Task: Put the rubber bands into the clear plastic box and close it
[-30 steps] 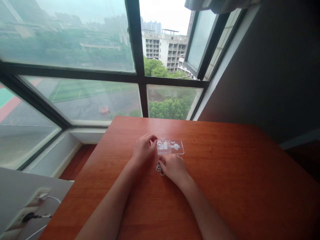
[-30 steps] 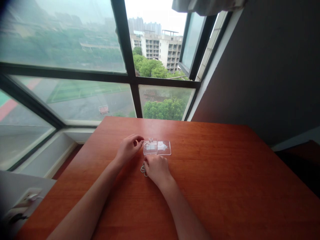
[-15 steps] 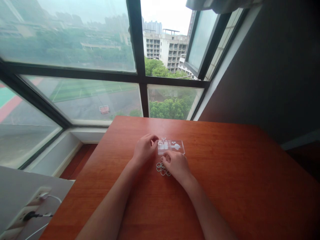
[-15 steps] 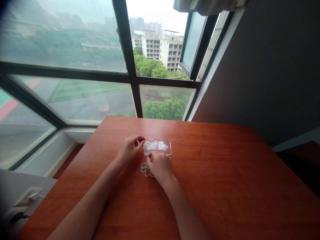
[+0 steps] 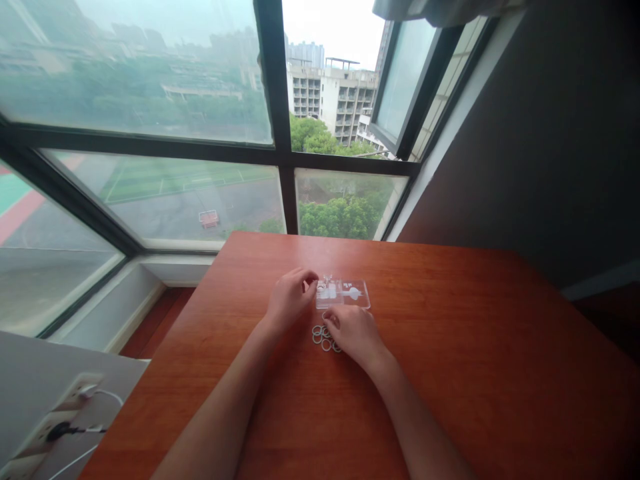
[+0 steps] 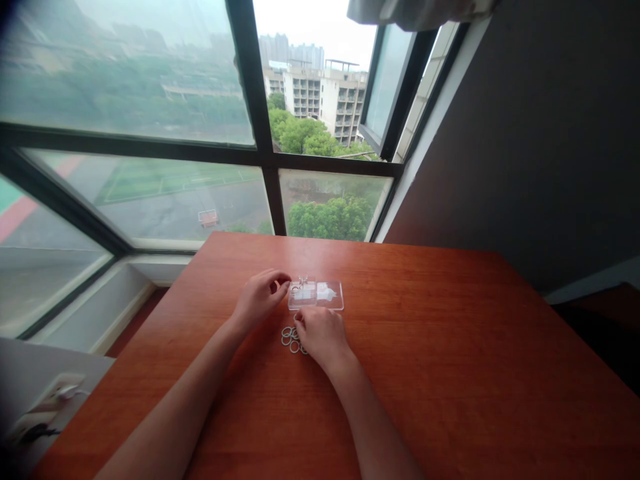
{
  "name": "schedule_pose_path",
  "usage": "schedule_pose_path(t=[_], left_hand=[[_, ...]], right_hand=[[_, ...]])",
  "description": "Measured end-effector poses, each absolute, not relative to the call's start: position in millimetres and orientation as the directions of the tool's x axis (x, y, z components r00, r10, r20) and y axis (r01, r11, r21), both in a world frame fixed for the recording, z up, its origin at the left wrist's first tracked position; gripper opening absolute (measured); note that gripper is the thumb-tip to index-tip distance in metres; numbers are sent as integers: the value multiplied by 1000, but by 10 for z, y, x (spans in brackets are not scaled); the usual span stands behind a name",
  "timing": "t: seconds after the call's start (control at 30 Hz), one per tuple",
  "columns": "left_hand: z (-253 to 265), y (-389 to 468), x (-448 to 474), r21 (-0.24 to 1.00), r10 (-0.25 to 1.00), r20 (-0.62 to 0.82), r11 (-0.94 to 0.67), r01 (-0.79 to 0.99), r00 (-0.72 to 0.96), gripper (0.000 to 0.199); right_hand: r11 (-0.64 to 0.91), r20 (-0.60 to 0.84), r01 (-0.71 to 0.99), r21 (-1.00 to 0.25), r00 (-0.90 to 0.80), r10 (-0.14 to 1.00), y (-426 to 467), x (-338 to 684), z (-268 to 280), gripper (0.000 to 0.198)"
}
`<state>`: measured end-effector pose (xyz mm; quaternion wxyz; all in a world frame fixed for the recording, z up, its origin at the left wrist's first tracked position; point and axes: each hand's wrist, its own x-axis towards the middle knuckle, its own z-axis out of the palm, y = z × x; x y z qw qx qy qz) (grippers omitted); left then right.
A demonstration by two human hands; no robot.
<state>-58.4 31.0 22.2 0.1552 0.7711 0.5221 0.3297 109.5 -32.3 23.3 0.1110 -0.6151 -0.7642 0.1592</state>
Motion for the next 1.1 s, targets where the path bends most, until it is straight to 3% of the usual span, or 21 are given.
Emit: schedule_pose_path(t=[0.27, 0.43, 0.73, 0.87, 1.1], left_hand=[[261, 287, -562, 577, 906, 340, -412, 705, 251, 13], [273, 279, -549, 578, 905, 339, -416, 702, 257, 13], [337, 232, -451, 801, 919, 207, -356, 482, 335, 23], [368, 192, -401, 856, 891, 156, -337, 392, 426, 24], [349, 191, -365, 906, 898, 121, -274, 323, 423, 24]], right_hand=[[203, -53, 928, -312, -230, 972, -328, 1055, 219, 19], [180, 21, 918, -353, -185, 983, -310, 1087, 199, 14], [187, 327, 821, -539, -1, 945, -251, 1266, 238, 14], [206, 374, 800, -563, 24, 927, -249, 1281, 229, 14], [247, 400, 798, -550, -8, 916, -255, 1270, 222, 17]])
